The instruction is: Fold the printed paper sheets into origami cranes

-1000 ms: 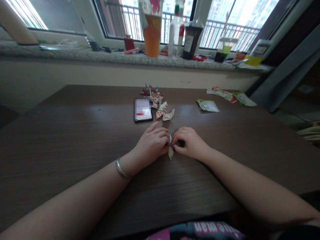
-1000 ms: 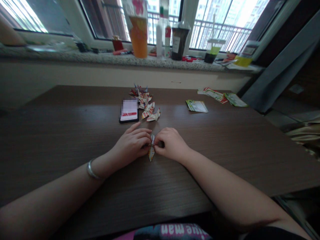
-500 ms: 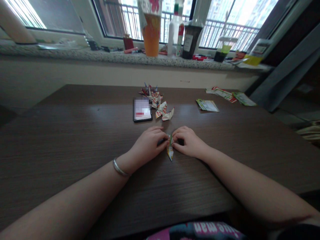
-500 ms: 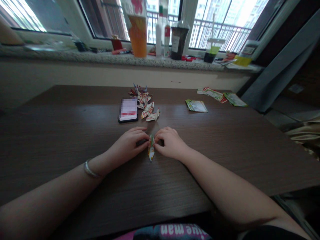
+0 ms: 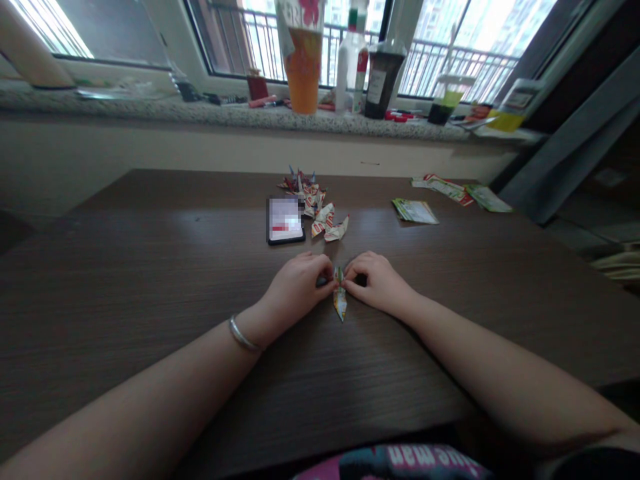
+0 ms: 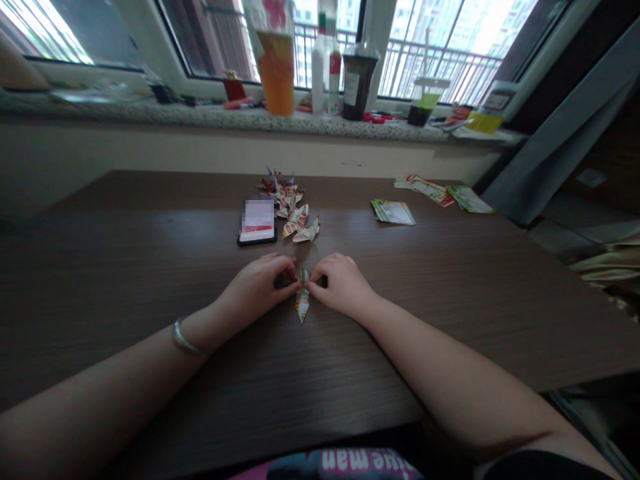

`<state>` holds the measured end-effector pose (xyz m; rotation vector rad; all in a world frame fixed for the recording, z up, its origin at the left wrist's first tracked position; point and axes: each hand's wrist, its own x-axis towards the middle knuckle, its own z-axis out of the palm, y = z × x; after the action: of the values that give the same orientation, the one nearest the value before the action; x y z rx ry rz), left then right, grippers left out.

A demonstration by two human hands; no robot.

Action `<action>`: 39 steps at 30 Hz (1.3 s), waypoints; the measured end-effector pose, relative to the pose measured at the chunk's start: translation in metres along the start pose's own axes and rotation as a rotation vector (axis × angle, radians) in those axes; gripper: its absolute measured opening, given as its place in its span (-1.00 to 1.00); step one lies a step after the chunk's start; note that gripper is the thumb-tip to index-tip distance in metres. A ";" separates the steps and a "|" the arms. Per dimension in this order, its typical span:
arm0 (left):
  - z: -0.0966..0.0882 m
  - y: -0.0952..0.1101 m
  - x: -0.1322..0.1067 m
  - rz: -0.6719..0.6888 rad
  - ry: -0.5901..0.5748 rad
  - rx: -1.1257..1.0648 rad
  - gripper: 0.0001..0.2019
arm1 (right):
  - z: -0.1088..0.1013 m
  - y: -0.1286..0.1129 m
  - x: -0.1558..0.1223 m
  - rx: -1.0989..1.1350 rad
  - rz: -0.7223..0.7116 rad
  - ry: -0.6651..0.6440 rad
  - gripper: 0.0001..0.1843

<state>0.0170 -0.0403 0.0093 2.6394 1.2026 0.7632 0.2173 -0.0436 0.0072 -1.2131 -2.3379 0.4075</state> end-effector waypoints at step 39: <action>-0.004 0.002 -0.005 0.186 -0.023 0.159 -0.87 | -0.001 -0.004 -0.006 -0.068 -0.049 0.028 -0.86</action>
<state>0.0137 -0.0457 0.0118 2.9142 1.0636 0.6883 0.2182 -0.0505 0.0077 -1.1817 -2.3697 0.2944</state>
